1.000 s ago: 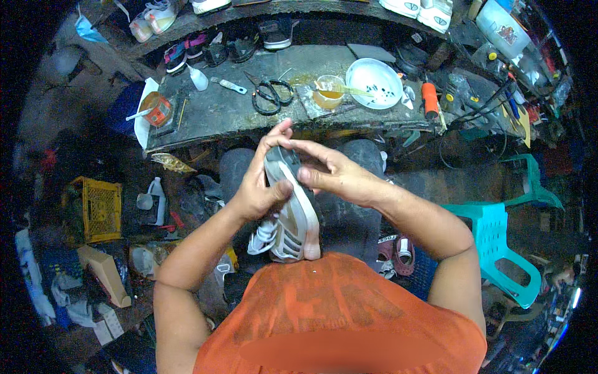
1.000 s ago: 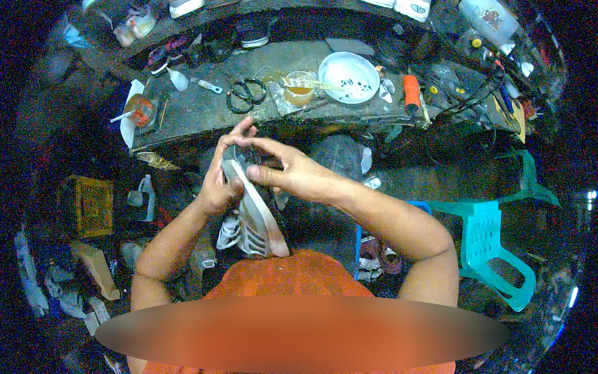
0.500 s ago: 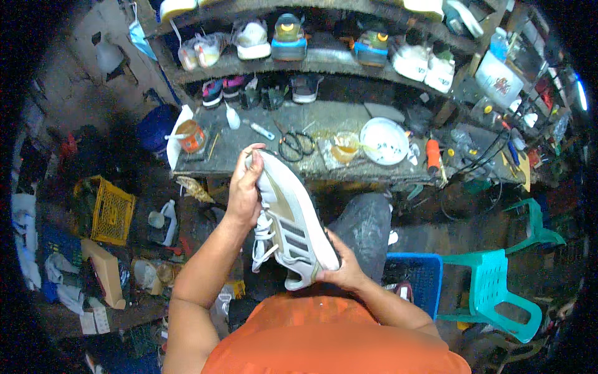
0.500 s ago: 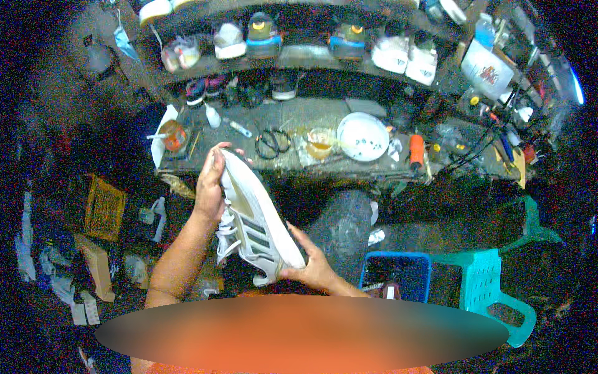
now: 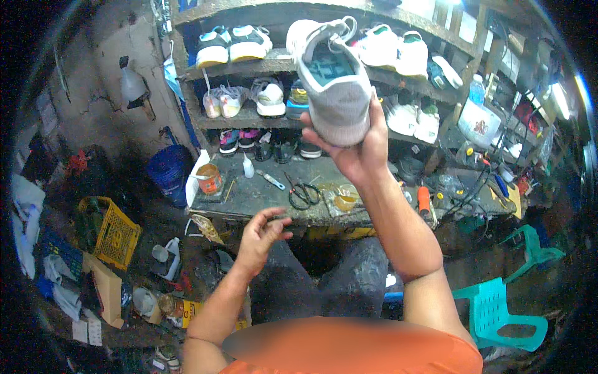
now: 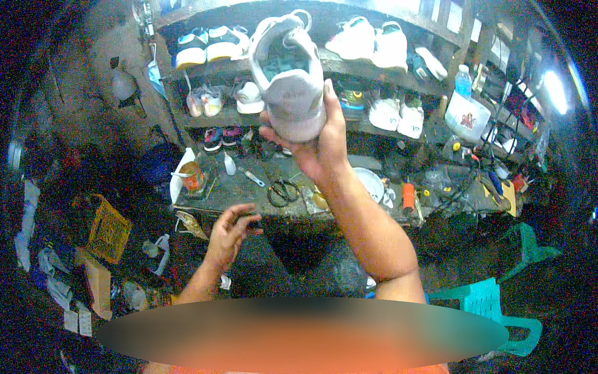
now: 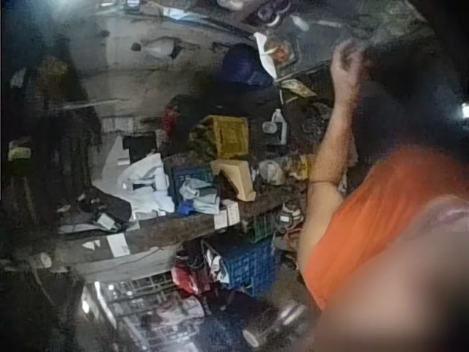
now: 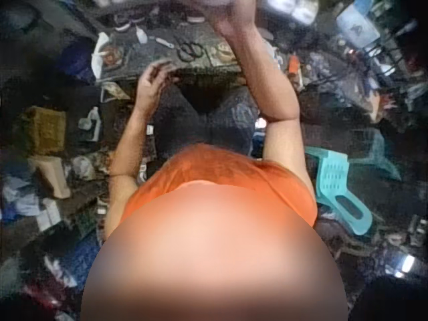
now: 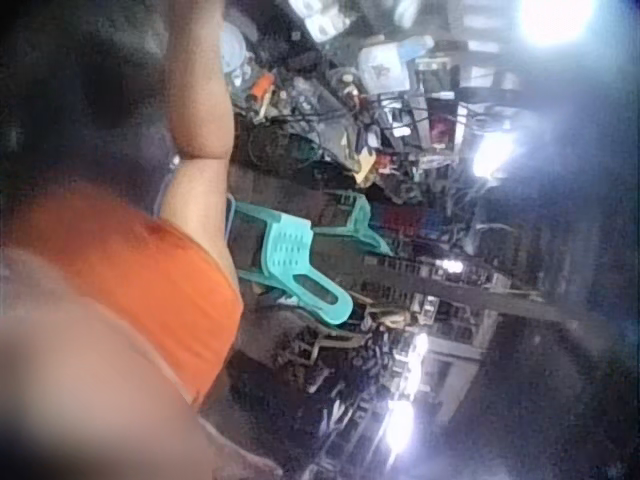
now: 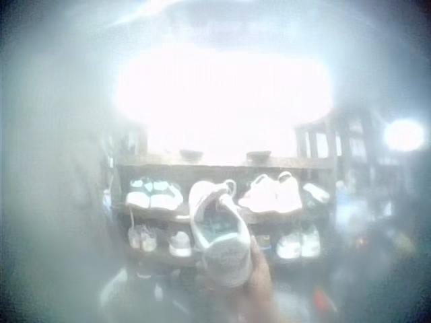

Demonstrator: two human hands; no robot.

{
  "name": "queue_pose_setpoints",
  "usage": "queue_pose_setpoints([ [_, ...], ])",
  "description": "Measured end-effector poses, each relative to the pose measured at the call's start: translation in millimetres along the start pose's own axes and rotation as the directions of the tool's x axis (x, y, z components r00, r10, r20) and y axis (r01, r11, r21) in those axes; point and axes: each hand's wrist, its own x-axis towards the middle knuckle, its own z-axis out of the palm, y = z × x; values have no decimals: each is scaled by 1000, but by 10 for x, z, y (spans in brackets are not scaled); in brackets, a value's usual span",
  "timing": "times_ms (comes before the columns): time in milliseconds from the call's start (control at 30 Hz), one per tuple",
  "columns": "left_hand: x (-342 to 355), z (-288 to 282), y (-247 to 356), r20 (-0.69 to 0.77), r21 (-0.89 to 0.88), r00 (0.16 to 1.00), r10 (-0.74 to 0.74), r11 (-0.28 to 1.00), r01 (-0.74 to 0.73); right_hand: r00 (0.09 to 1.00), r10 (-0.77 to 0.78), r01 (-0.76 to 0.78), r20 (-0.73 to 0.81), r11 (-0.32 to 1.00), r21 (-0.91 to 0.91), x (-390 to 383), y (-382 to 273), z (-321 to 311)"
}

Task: The person inspects a white and yellow sneaker, then uses a heated tool to apply treatment to the sole and upper. They place the shoe on a shelf and inspect several other sneakers, using a hammer on one shoe before returning it to the shelf.

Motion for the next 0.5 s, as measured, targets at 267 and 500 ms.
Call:
queue_pose_setpoints([
  [267, -442, -258, -517, 15, 106, 978, -208, 973, 205, 996, -40, 51, -78, 988, 145, 1657, -152, -173],
  [500, -638, -629, -1035, -97, 607, 992, -76, 786, 120, 785, -590, 110, -188, 431, -896, 1970, 118, -647],
])
